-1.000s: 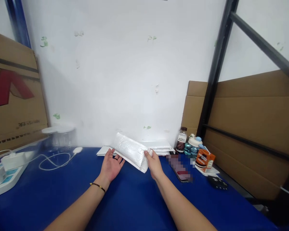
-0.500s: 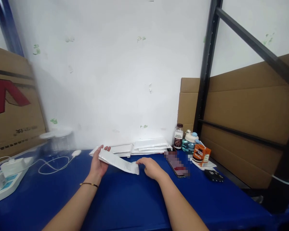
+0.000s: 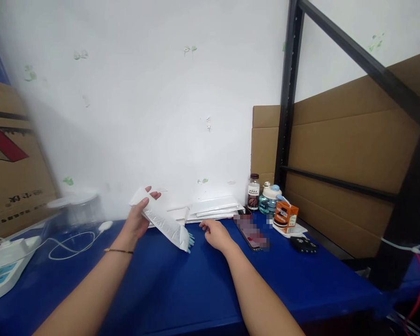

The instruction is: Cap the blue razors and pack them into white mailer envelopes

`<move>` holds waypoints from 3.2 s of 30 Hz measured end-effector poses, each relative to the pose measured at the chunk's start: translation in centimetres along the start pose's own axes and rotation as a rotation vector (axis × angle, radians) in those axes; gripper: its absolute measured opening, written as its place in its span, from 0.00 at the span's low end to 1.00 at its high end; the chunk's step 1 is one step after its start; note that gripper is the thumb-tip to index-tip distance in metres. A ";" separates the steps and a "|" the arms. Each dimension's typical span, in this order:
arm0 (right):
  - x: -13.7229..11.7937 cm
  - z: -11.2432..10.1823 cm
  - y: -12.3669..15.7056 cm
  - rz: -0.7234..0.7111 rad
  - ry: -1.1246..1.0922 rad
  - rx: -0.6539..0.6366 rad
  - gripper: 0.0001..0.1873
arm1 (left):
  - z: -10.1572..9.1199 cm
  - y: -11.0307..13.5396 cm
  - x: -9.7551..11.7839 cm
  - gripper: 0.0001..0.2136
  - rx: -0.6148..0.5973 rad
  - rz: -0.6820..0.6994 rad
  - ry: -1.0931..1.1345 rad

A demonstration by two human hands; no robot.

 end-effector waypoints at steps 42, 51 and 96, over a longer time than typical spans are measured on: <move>-0.5 1.0 0.7 -0.186 0.222 -0.297 0.23 | -4.6 0.3 4.3 0.47 -0.615 -0.164 -1.817; -0.1 0.4 0.6 -0.150 0.169 -0.279 0.23 | -8.6 1.8 0.8 0.54 -0.632 -0.408 -1.664; -0.7 -2.4 0.7 -0.124 0.245 -0.336 0.09 | -1.3 6.4 -6.7 0.13 -0.819 -0.185 -1.424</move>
Point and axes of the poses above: each hand's wrist, its own y-axis away from the middle knuckle, its own z-axis out of the palm, x = y × z, the point moved 1 cm from there along -y, towards the middle knuckle, and after that the axes turned 14 degrees about y, right-handed, at the moved point
